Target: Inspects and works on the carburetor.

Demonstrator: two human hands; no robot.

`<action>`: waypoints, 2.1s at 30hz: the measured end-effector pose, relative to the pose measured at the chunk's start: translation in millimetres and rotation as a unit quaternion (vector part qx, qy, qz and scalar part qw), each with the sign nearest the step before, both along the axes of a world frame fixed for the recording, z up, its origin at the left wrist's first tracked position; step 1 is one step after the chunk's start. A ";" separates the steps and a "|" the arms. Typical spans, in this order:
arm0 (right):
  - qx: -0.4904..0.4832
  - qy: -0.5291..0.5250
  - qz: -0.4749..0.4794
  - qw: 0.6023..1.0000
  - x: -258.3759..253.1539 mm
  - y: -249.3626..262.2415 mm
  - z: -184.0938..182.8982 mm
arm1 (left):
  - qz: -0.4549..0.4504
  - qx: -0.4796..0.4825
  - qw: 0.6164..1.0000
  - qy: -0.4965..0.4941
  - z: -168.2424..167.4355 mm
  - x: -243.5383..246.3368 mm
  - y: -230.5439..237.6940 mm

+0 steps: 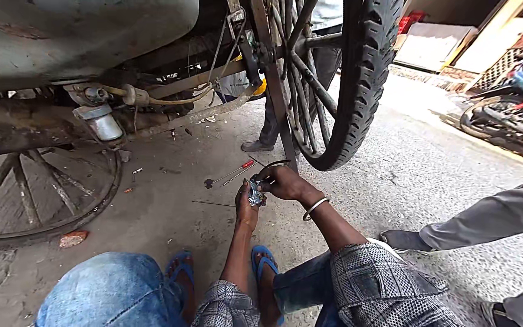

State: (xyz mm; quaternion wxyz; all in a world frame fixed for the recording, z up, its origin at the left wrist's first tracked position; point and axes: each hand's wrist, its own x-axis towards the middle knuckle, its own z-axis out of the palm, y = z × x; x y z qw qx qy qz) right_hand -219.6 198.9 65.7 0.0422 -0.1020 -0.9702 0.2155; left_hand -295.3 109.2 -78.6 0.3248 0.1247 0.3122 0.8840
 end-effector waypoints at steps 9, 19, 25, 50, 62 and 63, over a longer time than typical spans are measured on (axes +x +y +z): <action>0.001 -0.015 0.018 1.000 4.9 3.1 2.0 | -0.008 -0.014 1.000 -0.026 -6.4 3.3 -1.1; -0.014 -0.024 -0.001 1.000 3.9 -1.2 0.8 | -0.018 -0.009 1.000 -0.006 -6.2 3.7 -1.3; 0.096 -0.064 0.004 0.993 0.2 4.6 -4.1 | -0.020 -0.021 1.000 0.004 -12.4 4.2 4.4; -0.129 -0.004 -0.058 0.990 16.8 13.0 -3.1 | -0.104 0.059 0.990 -0.074 -11.3 7.0 -7.1; -0.202 0.059 -0.118 0.970 10.5 -4.8 -35.8 | -0.092 0.097 0.980 -0.145 -17.2 6.0 -8.8; -0.206 0.077 -0.120 0.968 9.2 -5.9 -41.4 | -0.097 0.099 0.980 -0.142 -16.5 6.1 -8.9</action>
